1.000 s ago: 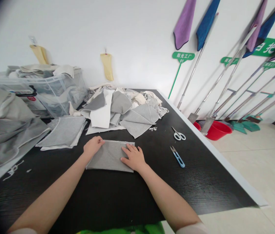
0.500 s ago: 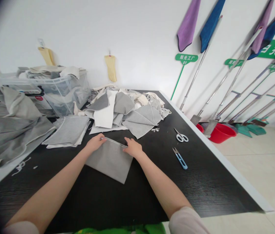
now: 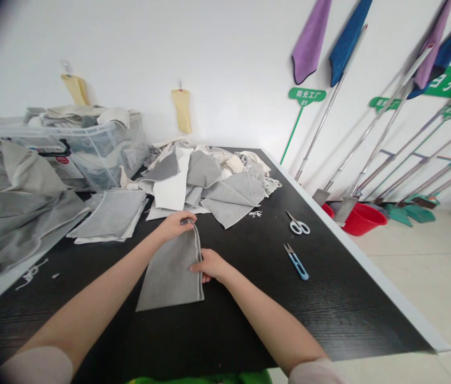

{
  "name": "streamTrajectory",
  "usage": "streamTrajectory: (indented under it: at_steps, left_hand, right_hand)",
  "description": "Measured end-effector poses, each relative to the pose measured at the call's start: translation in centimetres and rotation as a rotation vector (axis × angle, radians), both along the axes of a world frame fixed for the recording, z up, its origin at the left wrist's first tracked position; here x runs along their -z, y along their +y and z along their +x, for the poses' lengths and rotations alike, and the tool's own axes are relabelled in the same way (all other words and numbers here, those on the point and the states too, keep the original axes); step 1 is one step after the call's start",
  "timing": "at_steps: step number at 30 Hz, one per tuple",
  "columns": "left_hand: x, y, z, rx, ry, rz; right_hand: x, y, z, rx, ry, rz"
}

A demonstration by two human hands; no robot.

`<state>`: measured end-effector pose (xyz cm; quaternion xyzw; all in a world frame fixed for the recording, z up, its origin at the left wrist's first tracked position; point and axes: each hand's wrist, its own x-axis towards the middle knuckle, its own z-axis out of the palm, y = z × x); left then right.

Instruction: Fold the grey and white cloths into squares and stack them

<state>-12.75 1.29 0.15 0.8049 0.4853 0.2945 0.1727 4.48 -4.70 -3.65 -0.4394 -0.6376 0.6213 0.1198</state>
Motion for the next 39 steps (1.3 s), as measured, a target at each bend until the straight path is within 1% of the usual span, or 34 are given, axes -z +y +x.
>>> streamTrajectory:
  at_steps: [1,3,5,7,8,9,10,13,14,15,16,17,19,21,23,25,28,31,34,36,39]
  left_hand:
    - [-0.1,0.0,0.0,-0.048,0.020,0.031]
    - [0.0,-0.1,-0.4,-0.190,0.031,0.070]
    - [0.3,-0.5,-1.2,-0.320,-0.007,0.044]
    - [0.5,-1.5,-2.0,-0.377,-0.042,-0.029]
    - [0.5,-2.3,-2.4,-0.362,-0.041,-0.071]
    - [0.4,-3.2,-2.6,-0.306,-0.025,-0.116]
    - [0.2,-4.3,-2.7,-0.208,0.002,-0.165]
    - [-0.5,-8.1,-2.3,0.207,0.113,-0.352]
    - [-0.6,-9.3,-1.9,0.298,0.147,-0.405]
    - [-0.4,-10.4,-1.5,0.327,0.181,-0.431]
    - [-0.2,-11.3,-1.0,0.289,0.215,-0.426]
    - [0.3,-12.0,-0.4,0.196,0.249,-0.391]
    - [1.4,-12.9,0.5,-0.037,0.312,-0.272]
    - [2.4,-13.2,1.1,-0.210,0.352,-0.174]
    - [2.8,-13.0,1.2,-0.308,0.354,-0.140]
    - [2.5,-12.6,0.8,-0.375,0.323,-0.152]
    - [1.1,-11.4,-0.6,-0.413,0.270,-0.227]
    - [-1.3,-9.8,-2.8,-0.364,0.224,-0.263]
    - [-4.3,-8.4,-5.6,-0.298,0.191,-0.194]
    - [-6.4,-7.9,-7.6,-0.301,0.204,-0.126]
    - [-9.7,-7.5,-10.4,-0.342,0.239,-0.001]
  right_hand:
    - [0.2,0.0,-0.1,0.042,0.007,0.001]
    - [0.5,0.1,-0.3,0.122,0.022,0.002]
    - [0.6,0.3,-0.3,0.175,0.047,-0.015]
    - [0.7,0.3,-0.3,0.224,0.074,-0.039]
    - [0.8,0.3,-0.4,0.263,0.097,-0.047]
    - [0.9,0.2,-0.6,0.313,0.131,-0.055]
    - [1.0,0.1,-0.8,0.372,0.181,-0.067]
    - [1.3,-0.2,-1.8,0.577,0.394,-0.134]
    - [1.4,-0.3,-2.1,0.635,0.456,-0.156]
    - [1.5,-0.4,-2.5,0.689,0.515,-0.176]
    - [1.6,-0.4,-2.8,0.736,0.570,-0.197]
    - [1.6,-0.5,-3.1,0.771,0.624,-0.221]
    - [1.8,-0.6,-3.4,0.813,0.722,-0.281]
    - [1.9,-0.7,-3.5,0.812,0.765,-0.326]
    - [2.0,-0.7,-3.5,0.793,0.763,-0.341]
    - [2.0,-0.8,-3.3,0.767,0.752,-0.352]
    - [1.8,-0.8,-3.0,0.681,0.703,-0.369]
    - [1.5,-0.8,-2.8,0.581,0.661,-0.382]
    - [1.4,-0.9,-2.7,0.539,0.667,-0.380]
    - [1.4,-0.9,-2.6,0.521,0.673,-0.372]
    - [1.6,-0.9,-2.6,0.504,0.679,-0.369]
